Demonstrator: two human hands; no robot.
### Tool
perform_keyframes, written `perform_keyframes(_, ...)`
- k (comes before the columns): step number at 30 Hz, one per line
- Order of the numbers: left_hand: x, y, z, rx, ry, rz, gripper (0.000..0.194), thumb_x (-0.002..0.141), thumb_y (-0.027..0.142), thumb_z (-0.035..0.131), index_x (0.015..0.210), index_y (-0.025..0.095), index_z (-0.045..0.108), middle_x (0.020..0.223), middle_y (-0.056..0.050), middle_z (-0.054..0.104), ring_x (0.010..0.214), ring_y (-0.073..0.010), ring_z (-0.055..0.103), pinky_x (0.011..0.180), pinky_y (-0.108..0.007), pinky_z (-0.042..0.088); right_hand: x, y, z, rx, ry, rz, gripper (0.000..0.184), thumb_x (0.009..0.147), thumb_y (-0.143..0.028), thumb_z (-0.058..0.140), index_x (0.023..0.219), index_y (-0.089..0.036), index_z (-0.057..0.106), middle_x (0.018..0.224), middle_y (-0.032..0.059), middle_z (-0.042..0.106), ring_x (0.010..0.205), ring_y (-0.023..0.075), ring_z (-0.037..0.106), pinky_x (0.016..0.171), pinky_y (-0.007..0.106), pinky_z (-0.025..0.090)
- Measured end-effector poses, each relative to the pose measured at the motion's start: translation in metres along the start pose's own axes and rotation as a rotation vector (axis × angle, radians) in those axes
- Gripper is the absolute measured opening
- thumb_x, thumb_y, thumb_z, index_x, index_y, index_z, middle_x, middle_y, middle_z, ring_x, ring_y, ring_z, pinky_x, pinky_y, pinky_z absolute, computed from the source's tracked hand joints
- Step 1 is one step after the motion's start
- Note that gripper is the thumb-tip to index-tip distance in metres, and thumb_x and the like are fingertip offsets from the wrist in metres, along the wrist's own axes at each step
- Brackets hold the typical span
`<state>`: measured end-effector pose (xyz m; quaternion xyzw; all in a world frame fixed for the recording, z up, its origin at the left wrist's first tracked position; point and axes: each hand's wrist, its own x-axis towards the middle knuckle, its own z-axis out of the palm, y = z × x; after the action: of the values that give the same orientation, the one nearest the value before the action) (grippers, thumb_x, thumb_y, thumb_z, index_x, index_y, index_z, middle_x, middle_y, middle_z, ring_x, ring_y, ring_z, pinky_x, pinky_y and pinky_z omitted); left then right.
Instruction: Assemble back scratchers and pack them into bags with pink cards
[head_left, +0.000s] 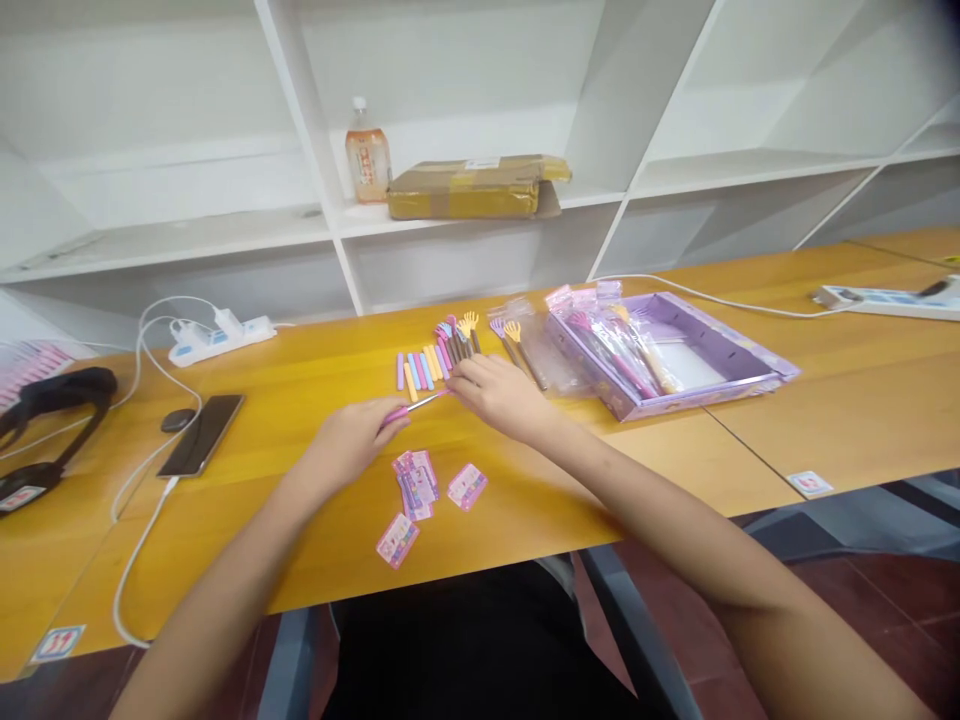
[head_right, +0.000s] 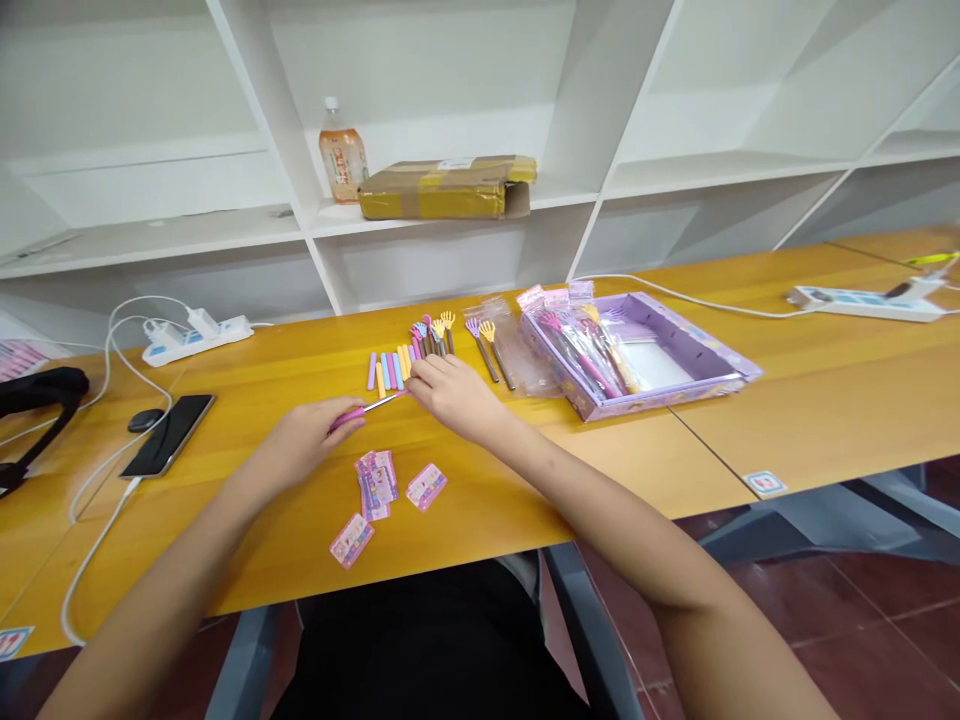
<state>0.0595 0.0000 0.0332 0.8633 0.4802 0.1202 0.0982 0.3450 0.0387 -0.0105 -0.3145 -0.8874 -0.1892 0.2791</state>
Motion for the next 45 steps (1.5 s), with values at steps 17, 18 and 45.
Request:
perform_keyframes(17,-0.004,0.004,0.029,0.611,0.252,0.317,0.024,0.110,0.022,0.045,0.110,0.017,0.069,0.093,-0.006,0.066,0.081,-0.0205,0.059,0.058,-0.034,0.032,-0.013,-0.032,-0.017,0.044,-0.039,0.104,0.022,0.111,-0.028,0.056,0.096,-0.017,0.068,0.092,0.0046,0.064,0.081,0.0180,0.054,0.076,0.033,0.036)
perform_keyframes(18,-0.004,0.004,0.030,0.611,0.240,0.313,0.023,0.110,0.021,0.045,0.111,0.017,0.068,0.093,-0.006,0.066,0.082,-0.0203,0.060,0.058,-0.034,0.032,-0.013,-0.034,-0.016,0.039,-0.038,0.124,0.021,0.111,-0.026,0.055,0.097,-0.017,0.068,0.092,0.0044,0.064,0.080,0.0178,0.053,0.075,0.033,0.035)
perform_keyframes(45,-0.089,-0.124,-0.039,0.342,0.282,0.192,0.030,0.109,0.047,0.049,0.116,0.025,0.067,0.113,-0.006,0.075,0.100,-0.0247,0.073,0.088,-0.037,0.056,-0.208,0.088,-0.119,-0.064,0.104,0.652,0.020,0.104,-0.038,0.064,0.102,-0.023,0.077,0.107,0.0112,0.076,0.093,0.0217,0.072,0.080,0.032,0.052)
